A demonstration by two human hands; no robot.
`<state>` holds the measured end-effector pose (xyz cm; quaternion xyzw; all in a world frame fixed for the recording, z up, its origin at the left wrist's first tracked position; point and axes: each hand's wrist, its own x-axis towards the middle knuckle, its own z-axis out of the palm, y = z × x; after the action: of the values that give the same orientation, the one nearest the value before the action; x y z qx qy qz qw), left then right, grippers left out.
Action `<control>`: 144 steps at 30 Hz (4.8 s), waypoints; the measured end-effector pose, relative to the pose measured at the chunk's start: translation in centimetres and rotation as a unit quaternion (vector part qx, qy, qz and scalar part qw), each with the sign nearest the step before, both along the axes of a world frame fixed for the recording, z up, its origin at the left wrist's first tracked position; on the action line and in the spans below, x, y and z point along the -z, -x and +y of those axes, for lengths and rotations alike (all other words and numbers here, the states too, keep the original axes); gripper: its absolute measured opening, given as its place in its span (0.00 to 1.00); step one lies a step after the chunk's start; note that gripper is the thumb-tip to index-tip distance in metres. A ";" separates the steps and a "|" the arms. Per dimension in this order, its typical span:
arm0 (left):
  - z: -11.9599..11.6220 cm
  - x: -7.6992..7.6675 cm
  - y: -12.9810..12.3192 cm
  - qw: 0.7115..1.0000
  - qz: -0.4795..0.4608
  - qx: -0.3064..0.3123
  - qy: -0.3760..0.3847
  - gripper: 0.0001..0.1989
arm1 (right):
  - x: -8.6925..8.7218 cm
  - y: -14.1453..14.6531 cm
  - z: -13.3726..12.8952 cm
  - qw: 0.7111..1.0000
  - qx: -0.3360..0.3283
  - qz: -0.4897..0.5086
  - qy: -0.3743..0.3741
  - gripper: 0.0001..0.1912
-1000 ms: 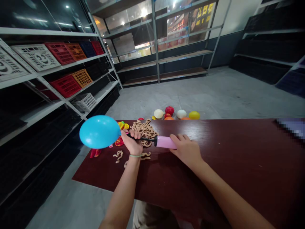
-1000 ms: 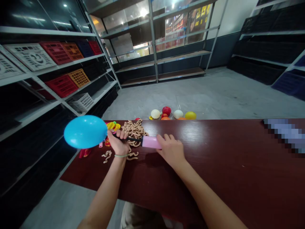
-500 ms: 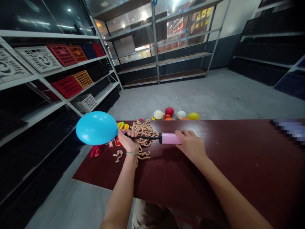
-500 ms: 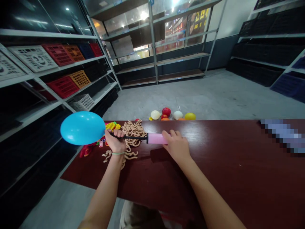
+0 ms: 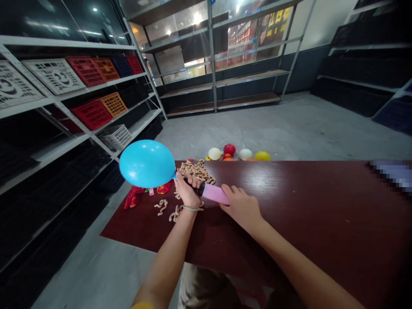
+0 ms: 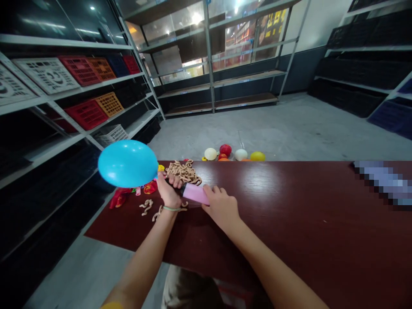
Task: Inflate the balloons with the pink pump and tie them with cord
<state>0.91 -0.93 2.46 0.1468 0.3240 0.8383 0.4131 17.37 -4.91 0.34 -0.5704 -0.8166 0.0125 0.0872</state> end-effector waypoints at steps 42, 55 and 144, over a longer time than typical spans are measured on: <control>0.6 -0.5 2.7 0.998 -0.007 -0.067 -0.016 0.15 | 0.4 -4.3 2.8 1.000 0.016 -0.010 -0.019 0.19; 0.3 -0.5 1.0 1.000 -0.010 -0.018 -0.001 0.17 | 1.2 -1.9 1.5 0.999 -0.024 0.020 -0.019 0.20; 0.2 -0.3 1.9 0.998 -0.008 -0.069 -0.002 0.16 | 1.1 -3.3 2.5 1.000 0.001 0.004 -0.012 0.22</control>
<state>-0.98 -0.68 2.79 0.1181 0.3288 0.8665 0.3564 20.72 -2.39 -0.73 -0.5698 -0.8159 0.0052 0.0977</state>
